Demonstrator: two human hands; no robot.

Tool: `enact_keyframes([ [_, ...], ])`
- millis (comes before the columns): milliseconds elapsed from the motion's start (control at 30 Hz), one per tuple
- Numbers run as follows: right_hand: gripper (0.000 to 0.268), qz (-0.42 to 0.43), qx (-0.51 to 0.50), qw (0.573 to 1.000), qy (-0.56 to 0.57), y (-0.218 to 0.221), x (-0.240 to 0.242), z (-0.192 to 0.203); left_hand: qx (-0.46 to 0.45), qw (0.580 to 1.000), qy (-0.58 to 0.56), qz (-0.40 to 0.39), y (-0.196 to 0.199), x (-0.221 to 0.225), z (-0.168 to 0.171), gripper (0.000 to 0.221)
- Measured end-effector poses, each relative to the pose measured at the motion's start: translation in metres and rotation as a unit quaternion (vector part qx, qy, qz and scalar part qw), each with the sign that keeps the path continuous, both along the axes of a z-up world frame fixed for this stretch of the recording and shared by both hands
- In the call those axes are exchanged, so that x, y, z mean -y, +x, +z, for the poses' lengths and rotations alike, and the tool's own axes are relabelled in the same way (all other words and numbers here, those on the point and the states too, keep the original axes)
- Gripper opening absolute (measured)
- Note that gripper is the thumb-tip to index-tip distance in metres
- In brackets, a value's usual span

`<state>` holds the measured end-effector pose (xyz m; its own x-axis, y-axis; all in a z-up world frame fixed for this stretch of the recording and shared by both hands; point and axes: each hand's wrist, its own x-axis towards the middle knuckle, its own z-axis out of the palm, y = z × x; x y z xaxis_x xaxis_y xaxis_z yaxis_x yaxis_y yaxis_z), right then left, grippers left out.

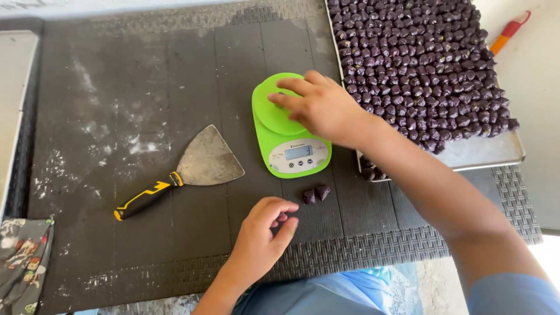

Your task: The person weighs small purple dough balls on a scale and arranges them on a tray, then cuts and rolls yellow dough on the work surface.

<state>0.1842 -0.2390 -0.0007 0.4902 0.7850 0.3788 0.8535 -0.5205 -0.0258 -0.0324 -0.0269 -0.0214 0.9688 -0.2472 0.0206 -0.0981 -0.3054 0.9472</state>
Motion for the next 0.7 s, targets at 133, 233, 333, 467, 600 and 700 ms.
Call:
enact_keyframes([
  [133,0.021,0.045,-0.053,0.997,-0.014,0.029,-0.016,-0.018,0.142,0.973,0.175,-0.045,0.015,0.02,-0.026,0.046],
  [233,0.011,0.026,-0.148,0.986,0.079,-0.005,-0.007,0.011,0.213,0.941,0.254,-0.067,0.029,0.026,-0.046,0.046],
  [333,0.018,-0.01,-0.214,0.959,0.187,-0.045,0.046,0.036,0.212,0.946,0.236,-0.073,0.048,0.02,-0.03,0.033],
  [467,0.025,-0.236,-0.37,0.846,0.304,-0.105,0.147,0.051,0.227,0.956,0.185,-0.027,0.099,0.0,0.023,0.03],
  [600,0.026,-0.399,-0.368,0.772,0.332,-0.14,0.243,0.017,0.251,0.951,0.18,-0.03,0.161,-0.001,0.031,0.035],
  [700,0.051,-0.405,-0.299,0.778,0.375,-0.152,0.283,-0.024,0.223,0.954,0.198,-0.027,0.188,0.005,0.015,0.04],
])
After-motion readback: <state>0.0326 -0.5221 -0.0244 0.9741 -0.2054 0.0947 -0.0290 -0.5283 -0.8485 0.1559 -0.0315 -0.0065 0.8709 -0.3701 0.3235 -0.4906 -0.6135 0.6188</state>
